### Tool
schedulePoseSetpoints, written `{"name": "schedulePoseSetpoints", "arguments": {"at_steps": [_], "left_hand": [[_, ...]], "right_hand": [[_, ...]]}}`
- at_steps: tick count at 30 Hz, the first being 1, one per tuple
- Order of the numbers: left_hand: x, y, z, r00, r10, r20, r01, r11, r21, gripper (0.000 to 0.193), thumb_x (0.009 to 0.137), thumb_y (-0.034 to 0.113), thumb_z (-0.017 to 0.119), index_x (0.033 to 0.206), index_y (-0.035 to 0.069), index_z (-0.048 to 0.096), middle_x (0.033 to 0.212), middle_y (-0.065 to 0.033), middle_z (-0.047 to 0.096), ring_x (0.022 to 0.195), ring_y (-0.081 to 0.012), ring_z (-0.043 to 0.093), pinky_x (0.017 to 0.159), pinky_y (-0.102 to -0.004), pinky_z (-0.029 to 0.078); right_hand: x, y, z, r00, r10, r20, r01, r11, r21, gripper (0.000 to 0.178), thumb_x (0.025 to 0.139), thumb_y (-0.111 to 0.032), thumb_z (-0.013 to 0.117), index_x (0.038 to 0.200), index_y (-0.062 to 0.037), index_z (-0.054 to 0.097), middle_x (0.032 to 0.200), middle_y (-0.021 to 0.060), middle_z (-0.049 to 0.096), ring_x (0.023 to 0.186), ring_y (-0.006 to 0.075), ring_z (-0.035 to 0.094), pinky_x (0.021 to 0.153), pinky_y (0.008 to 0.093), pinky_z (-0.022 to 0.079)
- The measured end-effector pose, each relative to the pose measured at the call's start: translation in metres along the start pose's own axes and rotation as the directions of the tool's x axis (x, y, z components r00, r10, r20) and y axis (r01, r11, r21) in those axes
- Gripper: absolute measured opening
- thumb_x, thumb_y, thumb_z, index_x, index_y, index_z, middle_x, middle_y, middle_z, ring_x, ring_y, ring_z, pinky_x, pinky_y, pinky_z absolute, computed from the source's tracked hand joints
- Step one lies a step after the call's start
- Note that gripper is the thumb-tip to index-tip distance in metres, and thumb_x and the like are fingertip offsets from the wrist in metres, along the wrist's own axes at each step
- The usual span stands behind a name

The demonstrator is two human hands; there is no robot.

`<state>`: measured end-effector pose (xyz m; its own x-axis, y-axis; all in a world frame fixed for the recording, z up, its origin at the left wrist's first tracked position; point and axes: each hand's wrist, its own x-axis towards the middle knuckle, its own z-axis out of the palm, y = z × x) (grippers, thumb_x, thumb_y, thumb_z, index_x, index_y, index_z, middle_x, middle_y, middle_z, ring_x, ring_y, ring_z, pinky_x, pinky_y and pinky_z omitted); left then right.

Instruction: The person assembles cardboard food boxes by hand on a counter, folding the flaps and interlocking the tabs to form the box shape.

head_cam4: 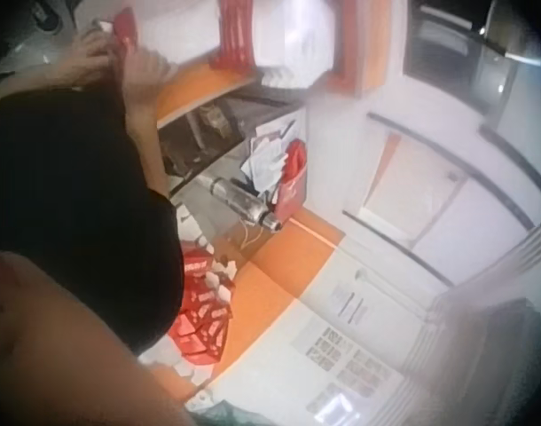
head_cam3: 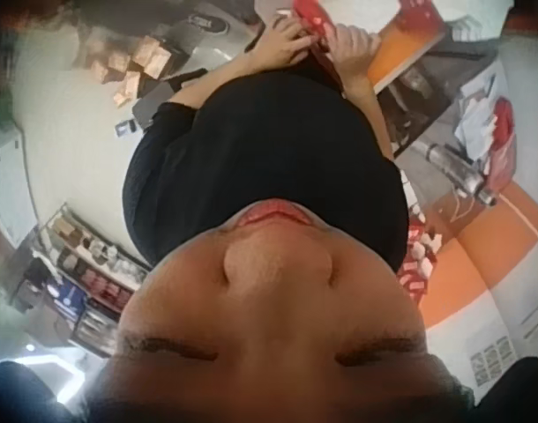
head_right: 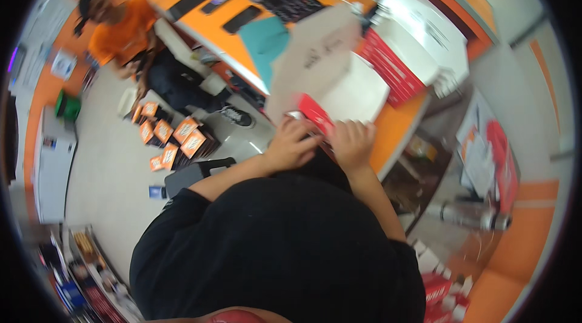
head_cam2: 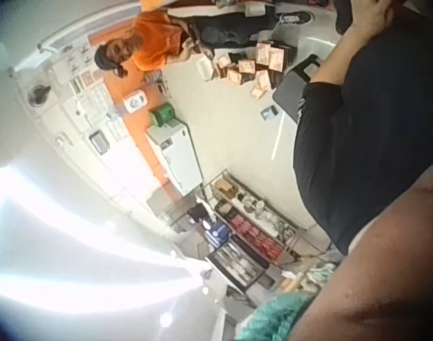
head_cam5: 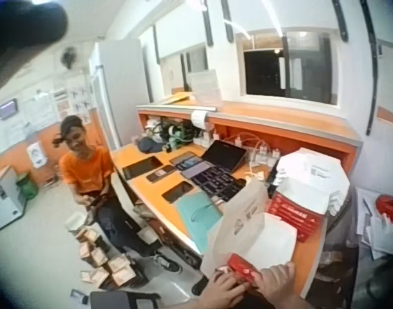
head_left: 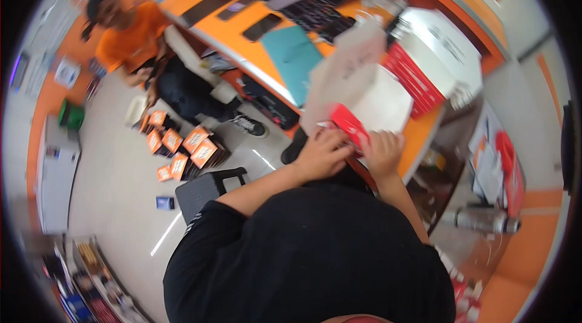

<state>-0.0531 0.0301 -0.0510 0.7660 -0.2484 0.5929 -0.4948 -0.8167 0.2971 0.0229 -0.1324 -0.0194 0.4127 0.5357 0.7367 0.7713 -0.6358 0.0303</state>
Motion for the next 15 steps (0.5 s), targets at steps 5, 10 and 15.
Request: {"name": "schedulePoseSetpoints", "arguments": {"at_steps": [5, 10, 15], "left_hand": [[0.001, 0.002, 0.003, 1.0, -0.014, -0.013, 0.014, 0.999, 0.046, 0.036, 0.063, 0.018, 0.067, 0.098, 0.017, 0.058, 0.106, -0.0017, 0.053, 0.104, -0.0213, 0.05, 0.084, -0.0421, 0.036], [0.002, 0.003, -0.004, 1.0, -0.011, 0.0, 0.011, 0.995, 0.096, 0.034, 0.066, 0.019, 0.067, 0.098, 0.018, 0.056, 0.105, -0.0008, 0.052, 0.106, -0.0191, 0.048, 0.086, -0.0414, 0.036], [0.005, 0.005, -0.008, 0.996, -0.085, -0.011, 0.085, 0.971, 0.225, 0.031, 0.067, 0.02, 0.066, 0.095, 0.016, 0.055, 0.103, -0.0001, 0.053, 0.105, -0.018, 0.049, 0.085, -0.0401, 0.035]], "right_hand": [[-0.001, -0.001, 0.005, 0.998, -0.04, -0.058, 0.041, 0.999, 0.016, 0.018, 0.077, -0.02, 0.069, 0.074, -0.0118, 0.053, 0.063, 0.0003, 0.044, 0.061, 0.0174, 0.046, 0.066, 0.0351, 0.033], [-0.007, 0.001, 0.012, 0.992, -0.126, 0.008, 0.126, 0.992, -0.011, 0.016, 0.078, -0.019, 0.067, 0.076, -0.0107, 0.054, 0.063, 0.0005, 0.046, 0.061, 0.0177, 0.046, 0.066, 0.0352, 0.032], [-0.01, 0.002, 0.002, 0.991, -0.064, 0.118, 0.04, 0.98, 0.192, 0.015, 0.08, -0.019, 0.064, 0.077, -0.0089, 0.054, 0.064, 0.002, 0.048, 0.061, 0.0198, 0.048, 0.067, 0.0358, 0.032]]}}
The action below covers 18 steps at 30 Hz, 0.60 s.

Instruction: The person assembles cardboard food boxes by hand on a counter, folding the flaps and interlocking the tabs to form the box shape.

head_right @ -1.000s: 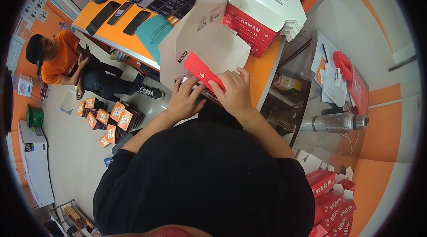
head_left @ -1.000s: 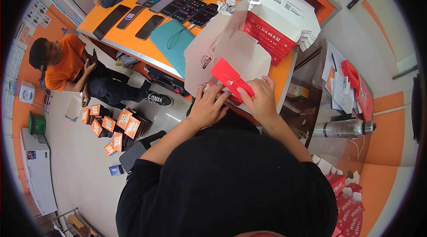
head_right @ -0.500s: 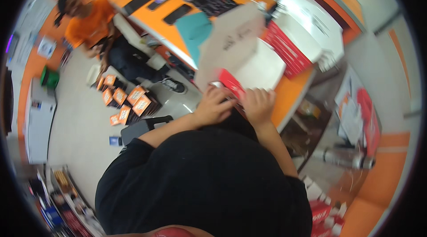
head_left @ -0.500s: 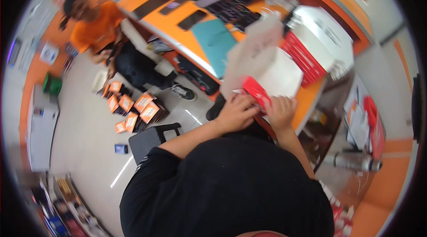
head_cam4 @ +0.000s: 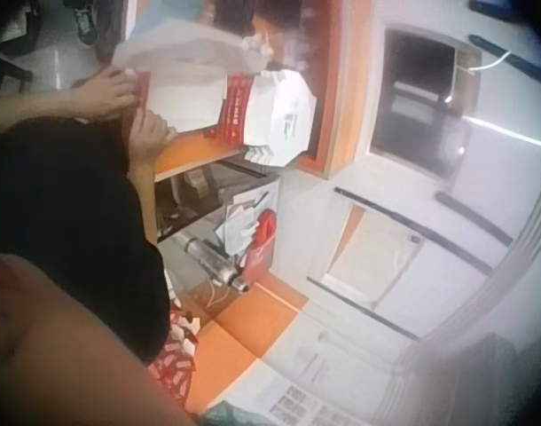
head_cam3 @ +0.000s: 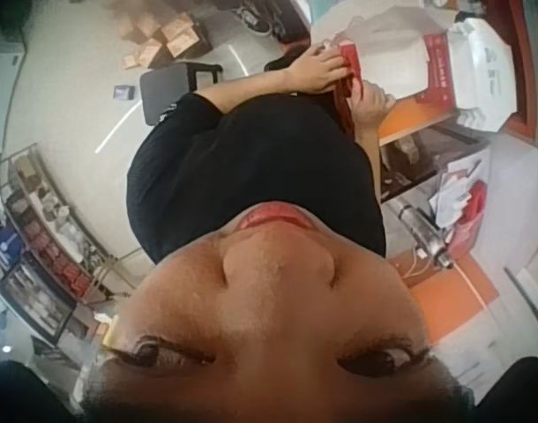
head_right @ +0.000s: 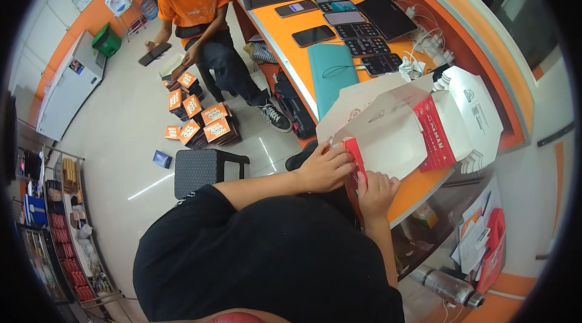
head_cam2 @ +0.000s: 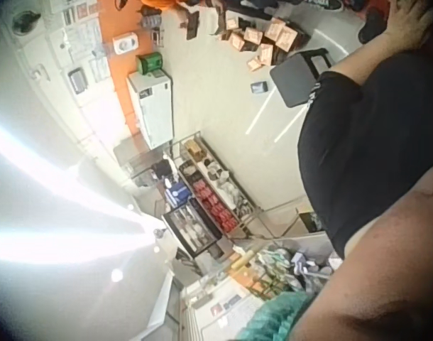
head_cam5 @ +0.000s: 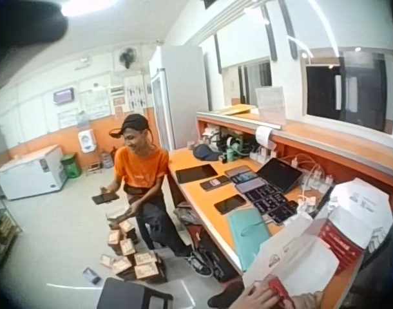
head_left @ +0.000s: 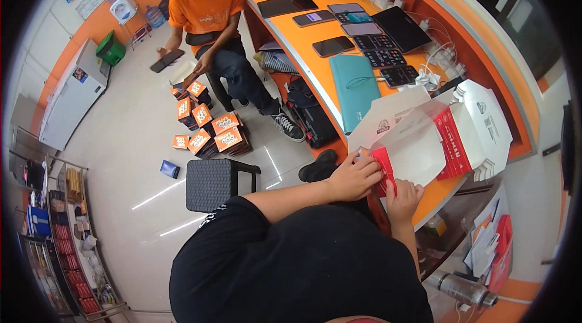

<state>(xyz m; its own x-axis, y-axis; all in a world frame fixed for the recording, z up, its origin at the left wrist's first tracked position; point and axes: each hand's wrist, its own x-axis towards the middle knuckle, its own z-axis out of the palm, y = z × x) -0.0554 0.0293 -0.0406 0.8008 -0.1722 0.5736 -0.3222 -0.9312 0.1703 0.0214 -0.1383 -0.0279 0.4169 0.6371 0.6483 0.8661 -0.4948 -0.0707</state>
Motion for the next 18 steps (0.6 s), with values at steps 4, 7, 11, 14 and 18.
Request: {"name": "schedulePoseSetpoints", "arguments": {"at_steps": [4, 7, 11, 14, 18], "left_hand": [[-0.002, -0.005, 0.005, 0.997, -0.021, -0.076, 0.029, 0.994, 0.109, 0.028, 0.069, 0.02, 0.064, 0.095, 0.015, 0.055, 0.101, 0.0011, 0.054, 0.105, -0.017, 0.049, 0.084, -0.0384, 0.036], [-0.004, -0.008, 0.005, 0.996, -0.021, -0.091, 0.033, 0.991, 0.132, 0.026, 0.07, 0.02, 0.063, 0.094, 0.015, 0.055, 0.1, 0.0011, 0.054, 0.105, -0.017, 0.049, 0.085, -0.0379, 0.036], [-0.005, -0.006, 0.007, 0.997, -0.021, -0.072, 0.032, 0.989, 0.145, 0.027, 0.07, 0.022, 0.063, 0.093, 0.013, 0.055, 0.102, 0.0, 0.054, 0.105, -0.018, 0.049, 0.086, -0.0393, 0.036], [-0.009, -0.004, 0.011, 0.994, -0.012, -0.105, 0.029, 0.987, 0.158, 0.03, 0.07, 0.024, 0.063, 0.095, 0.012, 0.055, 0.104, -0.001, 0.054, 0.107, -0.0186, 0.048, 0.087, -0.041, 0.036], [-0.016, -0.001, 0.008, 0.993, -0.017, -0.121, 0.041, 0.979, 0.197, 0.033, 0.071, 0.024, 0.061, 0.1, 0.012, 0.054, 0.107, -0.0008, 0.053, 0.11, -0.0183, 0.046, 0.087, -0.0429, 0.035]], "right_hand": [[0.006, -0.004, -0.007, 0.995, -0.021, 0.094, 0.007, 0.989, 0.149, 0.018, 0.081, -0.02, 0.062, 0.092, -0.0063, 0.058, 0.065, 0.0024, 0.049, 0.062, 0.02, 0.049, 0.067, 0.0351, 0.032], [0.027, -0.01, -0.029, 0.946, 0.056, 0.319, -0.109, 0.982, 0.153, 0.032, 0.082, -0.02, 0.06, 0.112, -0.0081, 0.057, 0.072, 0.0025, 0.051, 0.067, 0.0189, 0.051, 0.069, 0.035, 0.034], [0.065, -0.015, -0.037, 0.902, -0.135, 0.409, 0.094, 0.988, 0.12, 0.038, 0.084, -0.02, 0.058, 0.121, -0.0165, 0.052, 0.085, 0.0042, 0.052, 0.076, 0.0182, 0.053, 0.07, 0.036, 0.036], [0.081, -0.02, -0.024, 0.823, -0.092, 0.561, 0.129, 0.991, -0.027, 0.032, 0.085, -0.021, 0.056, 0.116, -0.0148, 0.053, 0.086, 0.0049, 0.053, 0.079, 0.0193, 0.054, 0.07, 0.0366, 0.036], [0.084, -0.024, -0.004, 0.823, -0.093, 0.56, 0.19, 0.975, -0.118, 0.013, 0.085, -0.02, 0.053, 0.095, -0.0108, 0.053, 0.082, 0.0058, 0.056, 0.074, 0.0225, 0.058, 0.068, 0.0393, 0.037]]}}
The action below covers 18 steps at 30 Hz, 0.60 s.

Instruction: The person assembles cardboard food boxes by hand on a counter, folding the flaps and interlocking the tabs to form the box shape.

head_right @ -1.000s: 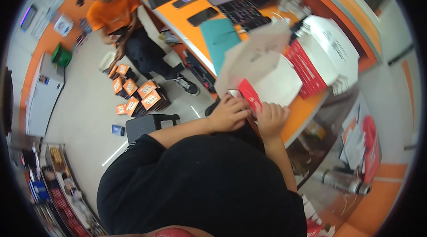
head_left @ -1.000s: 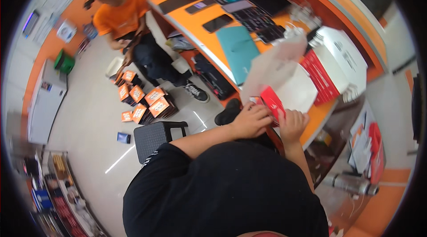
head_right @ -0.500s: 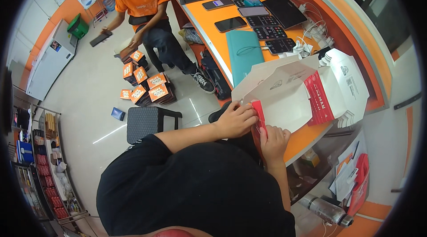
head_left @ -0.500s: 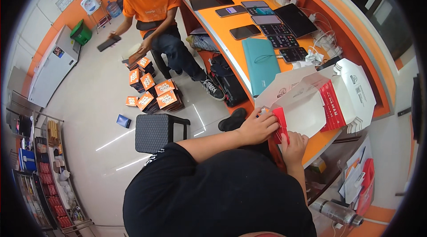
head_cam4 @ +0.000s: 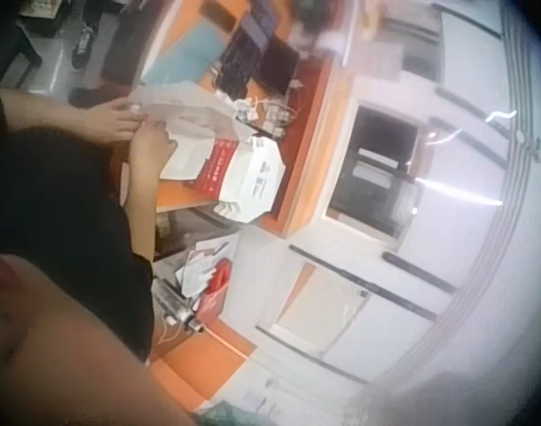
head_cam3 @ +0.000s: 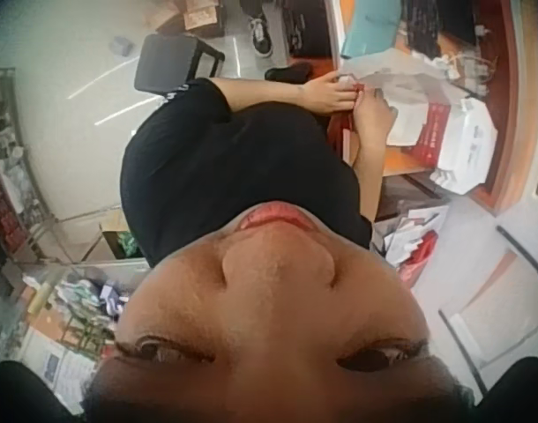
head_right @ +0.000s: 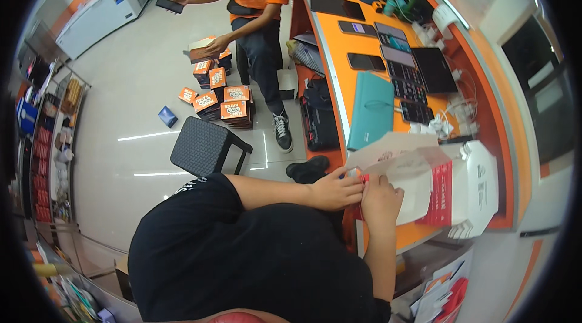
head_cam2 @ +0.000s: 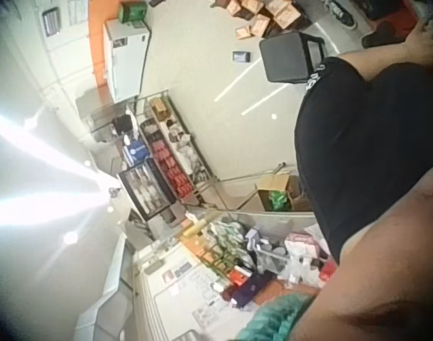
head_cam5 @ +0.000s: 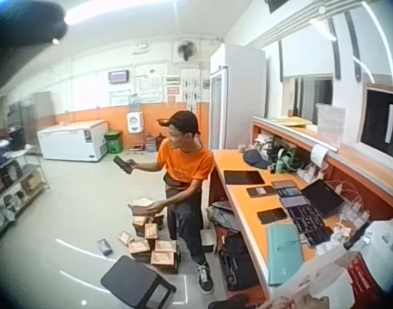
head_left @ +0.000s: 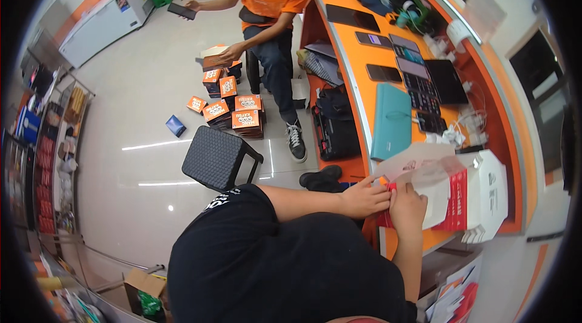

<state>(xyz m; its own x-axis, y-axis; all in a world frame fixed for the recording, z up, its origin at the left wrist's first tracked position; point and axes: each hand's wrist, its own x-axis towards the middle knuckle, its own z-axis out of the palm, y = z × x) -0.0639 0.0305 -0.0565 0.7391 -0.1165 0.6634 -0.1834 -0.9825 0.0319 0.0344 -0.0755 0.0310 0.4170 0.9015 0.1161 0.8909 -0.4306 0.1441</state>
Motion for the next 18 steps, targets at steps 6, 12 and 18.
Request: {"name": "schedulePoseSetpoints", "arguments": {"at_steps": [6, 12, 18], "left_hand": [[-0.006, -0.001, 0.015, 0.994, -0.076, -0.073, 0.083, 0.991, 0.104, 0.026, 0.073, 0.021, 0.058, 0.098, 0.018, 0.053, 0.107, 0.0029, 0.051, 0.115, -0.0124, 0.041, 0.092, -0.0482, 0.017], [-0.008, -0.007, 0.023, 0.994, -0.028, -0.108, 0.036, 0.997, 0.075, 0.019, 0.077, 0.017, 0.053, 0.096, 0.02, 0.052, 0.103, 0.0038, 0.051, 0.115, -0.0111, 0.041, 0.093, -0.0485, 0.012], [-0.004, -0.01, 0.026, 0.987, 0.035, -0.156, -0.024, 0.997, 0.071, 0.018, 0.079, 0.02, 0.052, 0.097, 0.022, 0.053, 0.1, 0.005, 0.052, 0.11, -0.0105, 0.042, 0.091, -0.0484, 0.016]], "right_hand": [[0.004, 0.01, 0.002, 0.997, -0.064, 0.039, 0.065, 0.998, -0.006, 0.01, 0.085, -0.018, 0.051, 0.088, -0.0088, 0.054, 0.072, 0.0081, 0.061, 0.066, 0.0271, 0.06, 0.061, 0.0426, 0.04], [0.008, 0.012, -0.007, 0.983, -0.092, 0.159, 0.085, 0.995, 0.05, 0.015, 0.087, -0.018, 0.049, 0.08, -0.008, 0.056, 0.073, 0.0104, 0.062, 0.068, 0.0285, 0.061, 0.063, 0.0442, 0.041], [0.004, 0.012, -0.007, 0.965, -0.095, 0.245, 0.085, 0.995, 0.051, 0.012, 0.087, -0.017, 0.047, 0.084, -0.008, 0.055, 0.076, 0.011, 0.062, 0.07, 0.0302, 0.061, 0.062, 0.0446, 0.042]]}}
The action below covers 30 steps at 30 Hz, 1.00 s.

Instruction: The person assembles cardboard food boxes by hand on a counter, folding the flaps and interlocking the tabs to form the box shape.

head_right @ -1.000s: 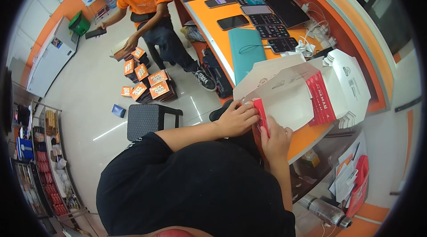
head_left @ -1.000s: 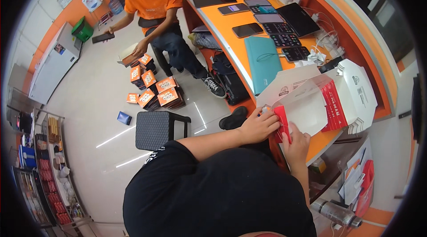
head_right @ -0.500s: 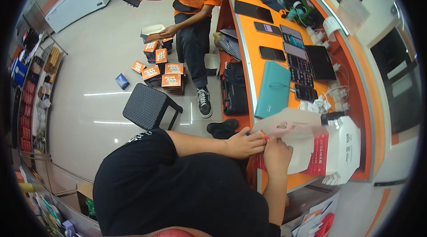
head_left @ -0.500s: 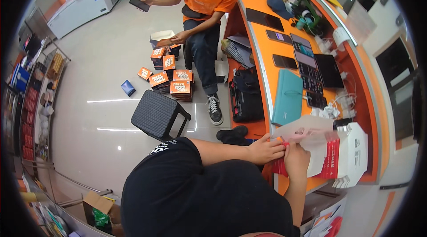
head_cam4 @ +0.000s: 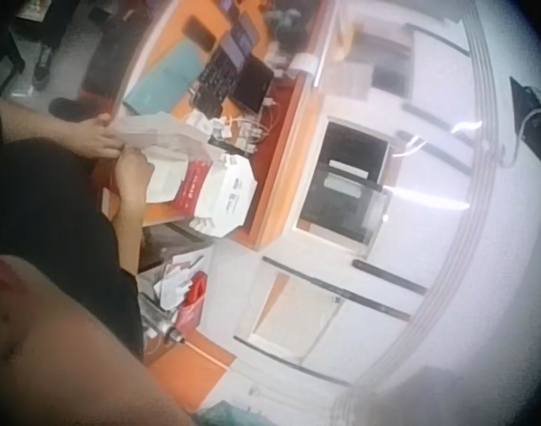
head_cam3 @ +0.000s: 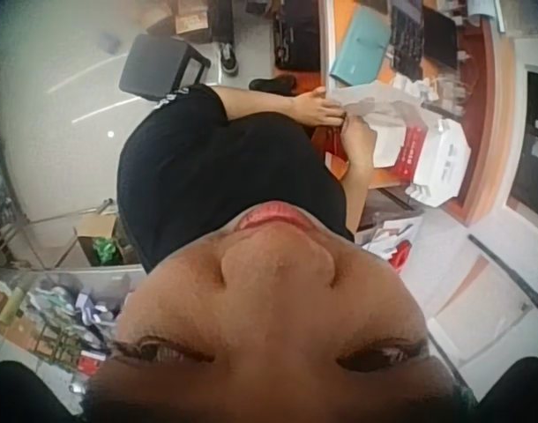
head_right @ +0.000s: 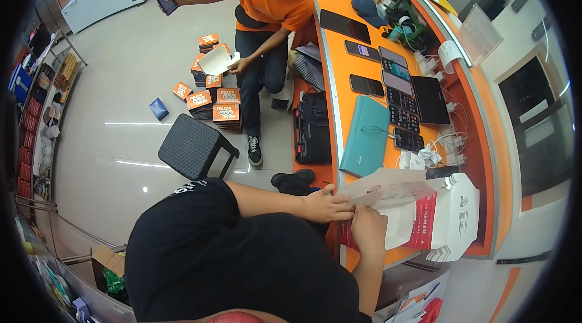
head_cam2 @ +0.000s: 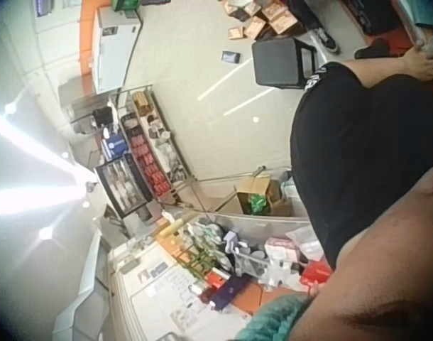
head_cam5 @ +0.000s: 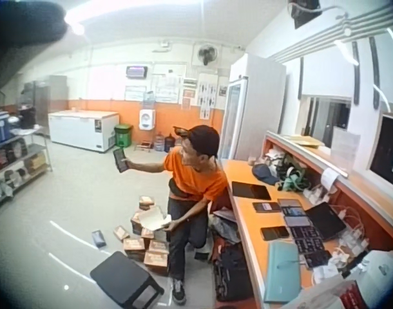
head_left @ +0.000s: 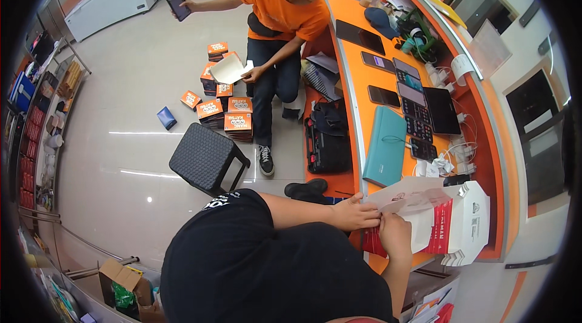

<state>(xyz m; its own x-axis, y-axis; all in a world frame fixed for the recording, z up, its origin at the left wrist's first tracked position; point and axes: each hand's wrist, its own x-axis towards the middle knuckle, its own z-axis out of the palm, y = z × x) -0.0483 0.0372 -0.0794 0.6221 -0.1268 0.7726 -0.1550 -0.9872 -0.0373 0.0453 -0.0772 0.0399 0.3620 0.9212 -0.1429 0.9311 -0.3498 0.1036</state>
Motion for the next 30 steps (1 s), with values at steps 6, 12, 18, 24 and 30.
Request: {"name": "schedulePoseSetpoints", "arguments": {"at_steps": [6, 12, 18, 24, 30], "left_hand": [[-0.002, -0.008, -0.005, 0.998, -0.008, 0.057, 0.015, 0.993, -0.118, 0.024, 0.079, 0.027, 0.055, 0.101, 0.016, 0.054, 0.105, 0.0005, 0.054, 0.101, -0.0157, 0.051, 0.086, -0.0431, 0.032], [-0.01, -0.009, 0.01, 0.997, 0.045, 0.059, -0.014, 0.896, -0.444, 0.037, 0.078, 0.023, 0.057, 0.111, 0.007, 0.053, 0.113, -0.0079, 0.054, 0.106, -0.0247, 0.052, 0.081, -0.0412, 0.042], [-0.017, 0.01, 0.024, 0.994, -0.083, -0.075, 0.036, 0.873, -0.487, 0.037, 0.077, 0.019, 0.056, 0.112, 0.007, 0.052, 0.12, -0.0096, 0.052, 0.112, -0.0267, 0.049, 0.085, -0.0535, 0.037], [-0.031, 0.031, 0.053, 0.963, -0.233, -0.136, 0.1, 0.776, -0.623, 0.058, 0.07, 0.021, 0.065, 0.124, 0.012, 0.046, 0.126, -0.0118, 0.048, 0.114, -0.0303, 0.046, 0.091, -0.0569, 0.034], [-0.03, 0.039, 0.061, 0.921, -0.277, -0.274, 0.024, 0.741, -0.671, 0.058, 0.068, 0.019, 0.066, 0.124, 0.016, 0.048, 0.127, -0.0133, 0.044, 0.115, -0.0322, 0.043, 0.093, -0.057, 0.035]], "right_hand": [[-0.02, -0.008, -0.009, 0.981, -0.079, -0.175, 0.119, 0.966, 0.23, 0.024, 0.085, -0.01, 0.049, 0.107, -0.0048, 0.056, 0.09, 0.0177, 0.061, 0.08, 0.0346, 0.06, 0.068, 0.0451, 0.044], [-0.023, -0.013, 0.009, 0.966, 0.17, -0.194, -0.051, 0.863, 0.502, 0.034, 0.086, -0.005, 0.046, 0.119, 0.0036, 0.049, 0.11, 0.0239, 0.057, 0.095, 0.0396, 0.057, 0.082, 0.04, 0.045], [-0.032, 0.012, 0.027, 0.971, 0.24, -0.013, -0.192, 0.809, 0.556, 0.039, 0.095, -0.019, 0.041, 0.131, -0.0025, 0.04, 0.118, 0.0167, 0.055, 0.097, 0.0242, 0.058, 0.08, 0.03, 0.049], [-0.056, 0.088, 0.033, 0.981, 0.19, -0.04, -0.148, 0.868, 0.474, 0.046, 0.088, -0.017, 0.057, 0.127, -0.0003, 0.038, 0.117, 0.0159, 0.05, 0.101, 0.0247, 0.054, 0.088, 0.0339, 0.044], [-0.046, 0.112, 0.006, 0.867, 0.475, -0.147, -0.265, 0.691, 0.672, 0.044, 0.088, -0.014, 0.055, 0.123, 0.0037, 0.036, 0.118, 0.0207, 0.044, 0.104, 0.0311, 0.049, 0.092, 0.0369, 0.04]]}}
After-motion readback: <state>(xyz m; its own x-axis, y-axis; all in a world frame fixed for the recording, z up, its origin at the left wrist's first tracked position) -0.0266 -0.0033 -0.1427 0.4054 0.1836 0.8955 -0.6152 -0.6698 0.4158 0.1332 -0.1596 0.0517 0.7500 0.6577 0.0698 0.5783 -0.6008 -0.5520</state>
